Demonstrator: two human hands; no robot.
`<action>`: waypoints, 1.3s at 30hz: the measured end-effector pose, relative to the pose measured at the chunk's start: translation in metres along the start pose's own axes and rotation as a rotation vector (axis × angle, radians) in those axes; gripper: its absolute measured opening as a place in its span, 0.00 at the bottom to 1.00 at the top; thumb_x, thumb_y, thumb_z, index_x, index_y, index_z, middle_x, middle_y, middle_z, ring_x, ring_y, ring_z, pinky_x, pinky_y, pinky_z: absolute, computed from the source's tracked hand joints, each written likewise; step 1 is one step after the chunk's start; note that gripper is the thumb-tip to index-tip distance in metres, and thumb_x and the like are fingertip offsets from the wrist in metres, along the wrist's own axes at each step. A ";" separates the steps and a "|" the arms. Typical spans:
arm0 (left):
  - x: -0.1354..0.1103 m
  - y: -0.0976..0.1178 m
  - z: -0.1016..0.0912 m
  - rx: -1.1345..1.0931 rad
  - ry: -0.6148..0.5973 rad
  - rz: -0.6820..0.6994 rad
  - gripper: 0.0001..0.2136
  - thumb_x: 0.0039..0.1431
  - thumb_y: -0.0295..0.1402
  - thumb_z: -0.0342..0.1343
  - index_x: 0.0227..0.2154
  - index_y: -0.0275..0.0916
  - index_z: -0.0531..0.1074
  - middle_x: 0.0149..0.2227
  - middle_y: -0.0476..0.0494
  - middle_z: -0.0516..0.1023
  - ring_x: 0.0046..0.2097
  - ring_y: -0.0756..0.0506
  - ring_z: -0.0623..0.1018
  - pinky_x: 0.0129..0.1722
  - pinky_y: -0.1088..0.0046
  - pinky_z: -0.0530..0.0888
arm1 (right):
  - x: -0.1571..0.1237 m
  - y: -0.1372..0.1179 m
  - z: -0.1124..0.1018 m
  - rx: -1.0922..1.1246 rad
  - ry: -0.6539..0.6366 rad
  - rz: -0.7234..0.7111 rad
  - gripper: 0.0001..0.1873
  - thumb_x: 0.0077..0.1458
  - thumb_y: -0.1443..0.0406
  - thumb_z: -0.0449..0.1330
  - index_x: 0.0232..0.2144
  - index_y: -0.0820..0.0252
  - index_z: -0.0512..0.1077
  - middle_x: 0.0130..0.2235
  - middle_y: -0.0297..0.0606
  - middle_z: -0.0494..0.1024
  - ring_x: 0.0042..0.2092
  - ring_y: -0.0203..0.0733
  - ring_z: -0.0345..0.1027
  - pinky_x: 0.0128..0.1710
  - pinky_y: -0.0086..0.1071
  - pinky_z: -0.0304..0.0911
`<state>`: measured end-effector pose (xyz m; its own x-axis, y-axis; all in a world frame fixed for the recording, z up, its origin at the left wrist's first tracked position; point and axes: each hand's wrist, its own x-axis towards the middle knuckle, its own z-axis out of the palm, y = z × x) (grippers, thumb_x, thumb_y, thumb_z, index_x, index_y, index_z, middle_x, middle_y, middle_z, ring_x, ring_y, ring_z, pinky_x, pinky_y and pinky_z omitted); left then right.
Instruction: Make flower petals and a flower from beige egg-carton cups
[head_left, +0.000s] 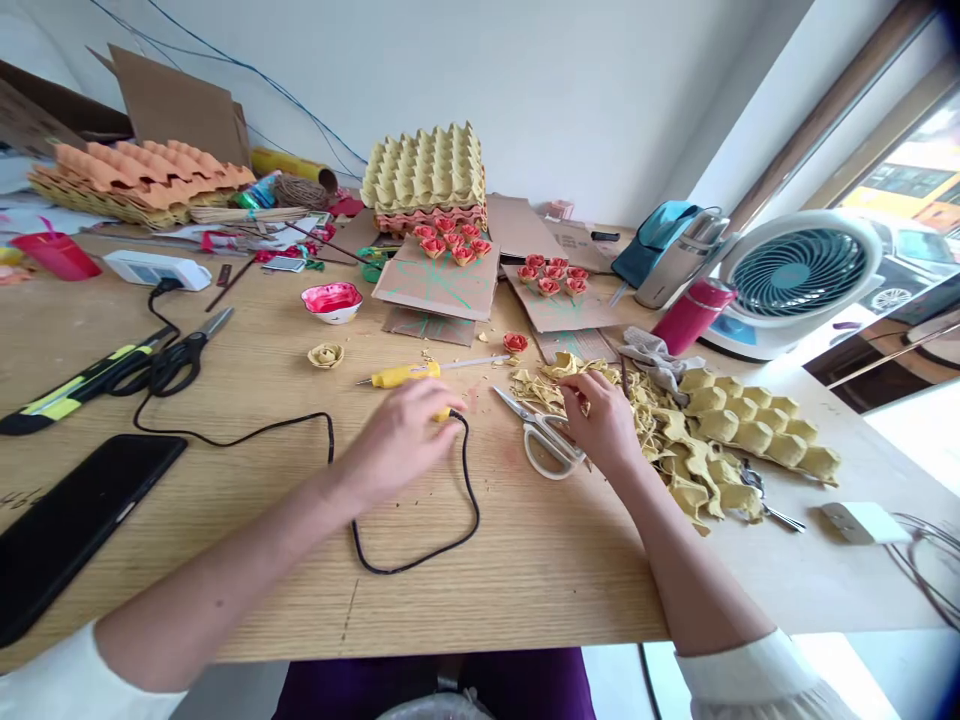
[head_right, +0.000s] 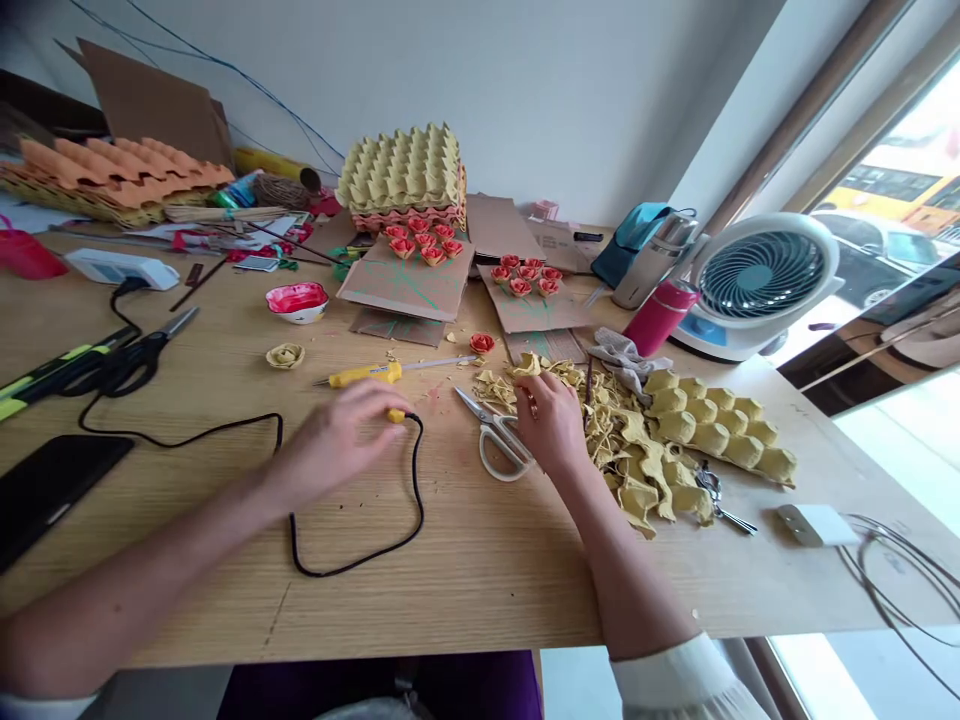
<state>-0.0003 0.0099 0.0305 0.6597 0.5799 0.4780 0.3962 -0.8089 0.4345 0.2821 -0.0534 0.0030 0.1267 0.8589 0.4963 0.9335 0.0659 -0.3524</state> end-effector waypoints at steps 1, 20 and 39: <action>-0.003 0.012 0.010 -0.030 -0.015 0.043 0.07 0.61 0.25 0.55 0.40 0.39 0.74 0.42 0.43 0.78 0.47 0.43 0.77 0.50 0.63 0.73 | 0.006 0.001 -0.001 -0.043 -0.026 0.000 0.12 0.65 0.65 0.52 0.41 0.59 0.75 0.39 0.41 0.78 0.40 0.44 0.71 0.43 0.35 0.59; -0.029 0.010 0.047 -0.106 -0.026 0.084 0.07 0.60 0.22 0.53 0.36 0.38 0.74 0.36 0.45 0.77 0.41 0.45 0.74 0.45 0.65 0.71 | 0.033 0.027 0.017 -0.427 -0.065 0.067 0.16 0.64 0.64 0.51 0.37 0.61 0.79 0.38 0.43 0.73 0.35 0.41 0.64 0.36 0.34 0.52; -0.028 0.012 0.042 -0.893 0.064 -0.337 0.27 0.62 0.41 0.59 0.61 0.42 0.58 0.56 0.35 0.70 0.50 0.44 0.77 0.49 0.68 0.77 | -0.024 -0.079 0.010 0.829 -0.306 0.010 0.12 0.63 0.58 0.57 0.37 0.58 0.77 0.31 0.35 0.73 0.34 0.37 0.66 0.36 0.31 0.62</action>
<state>0.0129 -0.0195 -0.0098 0.5537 0.7942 0.2504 -0.0920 -0.2406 0.9663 0.2020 -0.0740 0.0107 -0.0725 0.9518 0.2980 0.3740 0.3029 -0.8766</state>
